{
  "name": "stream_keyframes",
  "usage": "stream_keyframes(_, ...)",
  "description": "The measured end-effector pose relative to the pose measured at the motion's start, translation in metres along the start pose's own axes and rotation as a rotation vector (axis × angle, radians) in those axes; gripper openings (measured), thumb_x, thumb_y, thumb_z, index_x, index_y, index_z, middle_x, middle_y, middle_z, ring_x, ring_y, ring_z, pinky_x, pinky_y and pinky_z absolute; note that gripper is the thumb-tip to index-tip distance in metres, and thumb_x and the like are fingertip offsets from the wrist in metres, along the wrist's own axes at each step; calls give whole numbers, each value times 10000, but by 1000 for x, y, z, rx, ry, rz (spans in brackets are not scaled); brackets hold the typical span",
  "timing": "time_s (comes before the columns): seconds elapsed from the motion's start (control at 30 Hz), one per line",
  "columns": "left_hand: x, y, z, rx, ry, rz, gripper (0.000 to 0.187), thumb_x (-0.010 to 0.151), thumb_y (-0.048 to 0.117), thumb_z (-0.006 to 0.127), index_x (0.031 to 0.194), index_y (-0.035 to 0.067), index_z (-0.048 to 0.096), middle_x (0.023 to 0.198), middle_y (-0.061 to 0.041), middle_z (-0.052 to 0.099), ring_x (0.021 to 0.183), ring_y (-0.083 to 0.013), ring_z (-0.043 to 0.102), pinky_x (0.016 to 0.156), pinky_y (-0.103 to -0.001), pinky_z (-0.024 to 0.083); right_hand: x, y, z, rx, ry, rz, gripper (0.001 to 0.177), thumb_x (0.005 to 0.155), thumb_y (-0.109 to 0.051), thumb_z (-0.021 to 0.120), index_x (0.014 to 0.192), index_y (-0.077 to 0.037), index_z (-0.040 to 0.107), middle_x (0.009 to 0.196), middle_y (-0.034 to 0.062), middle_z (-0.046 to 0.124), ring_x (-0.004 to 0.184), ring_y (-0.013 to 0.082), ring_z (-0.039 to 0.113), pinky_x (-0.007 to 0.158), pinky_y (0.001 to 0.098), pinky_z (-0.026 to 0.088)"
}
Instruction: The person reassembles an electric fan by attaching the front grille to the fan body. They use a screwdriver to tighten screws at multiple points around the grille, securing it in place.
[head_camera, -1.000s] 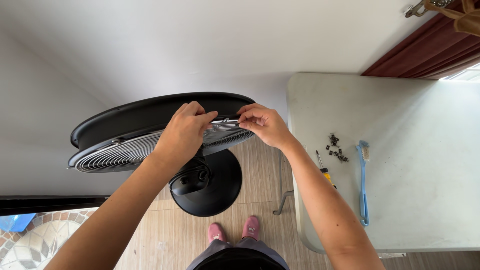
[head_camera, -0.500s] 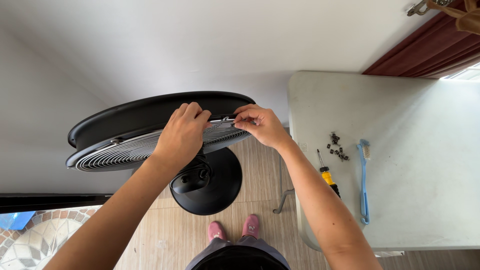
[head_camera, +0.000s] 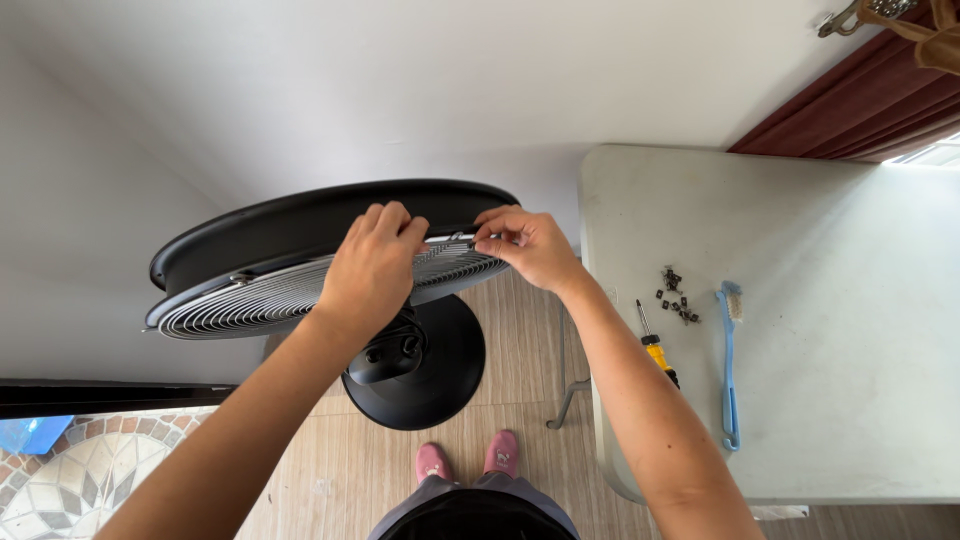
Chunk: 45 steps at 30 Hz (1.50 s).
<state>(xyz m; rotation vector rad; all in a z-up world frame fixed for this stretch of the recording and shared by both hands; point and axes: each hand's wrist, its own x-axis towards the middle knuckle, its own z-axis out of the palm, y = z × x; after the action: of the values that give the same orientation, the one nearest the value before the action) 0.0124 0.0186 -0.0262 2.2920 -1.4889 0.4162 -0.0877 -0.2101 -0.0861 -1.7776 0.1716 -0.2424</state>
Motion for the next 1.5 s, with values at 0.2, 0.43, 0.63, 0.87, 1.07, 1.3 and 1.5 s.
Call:
stream_keyframes(0.2,-4,1,6,-9,36,12,163,937,81,651,1078,7,689,997,-95,579,943,-258,574,879,-388,500,-5,1,12,-177,36,-79,142,858,-204,820,939,-88,810,1210,50,729,1103,161,634,979,357,488)
stream_keyframes(0.43,-4,3,6,-23,48,-3,157,909,72,659,1053,18,692,992,-96,586,941,-263,580,867,-382,492,-1,11,16,115,-37,-105,107,857,-119,821,940,-55,799,1097,32,669,1080,198,604,1017,386,450)
stream_keyframes(0.63,-8,10,-8,-73,129,-2,238,931,140,700,1134,15,694,1044,-94,616,985,-267,602,901,-397,491,-5,15,13,291,-35,-24,96,846,-81,804,927,-31,789,1051,27,667,1013,179,604,912,362,485)
stream_keyframes(0.87,-60,-12,-45,-181,495,-336,336,985,103,715,1319,84,680,1260,-149,624,1172,-331,595,1000,-402,506,-7,21,11,321,-27,-74,55,865,-40,788,919,-33,778,1049,36,675,996,161,599,932,324,473)
stream_keyframes(1.07,-107,-52,-62,-132,328,-395,373,947,109,712,1307,35,647,1234,-144,636,1131,-342,594,980,-458,497,-9,25,11,371,-39,-52,48,874,-28,776,923,-28,774,1069,38,669,969,149,590,903,317,480)
stream_keyframes(1.3,-115,-76,-73,-210,206,-351,305,931,86,694,1231,32,692,1115,-104,655,1005,-276,630,837,-384,539,-7,27,9,393,-40,-55,61,878,-11,758,930,-37,777,1065,44,681,961,150,599,894,322,484)
stream_keyframes(1.5,-110,-78,-79,-234,178,-392,249,899,97,732,1138,28,724,1058,-83,677,969,-258,646,781,-370,545,-4,21,9,362,-21,-36,47,887,-16,757,926,-36,776,1071,45,677,981,154,593,913,321,473)
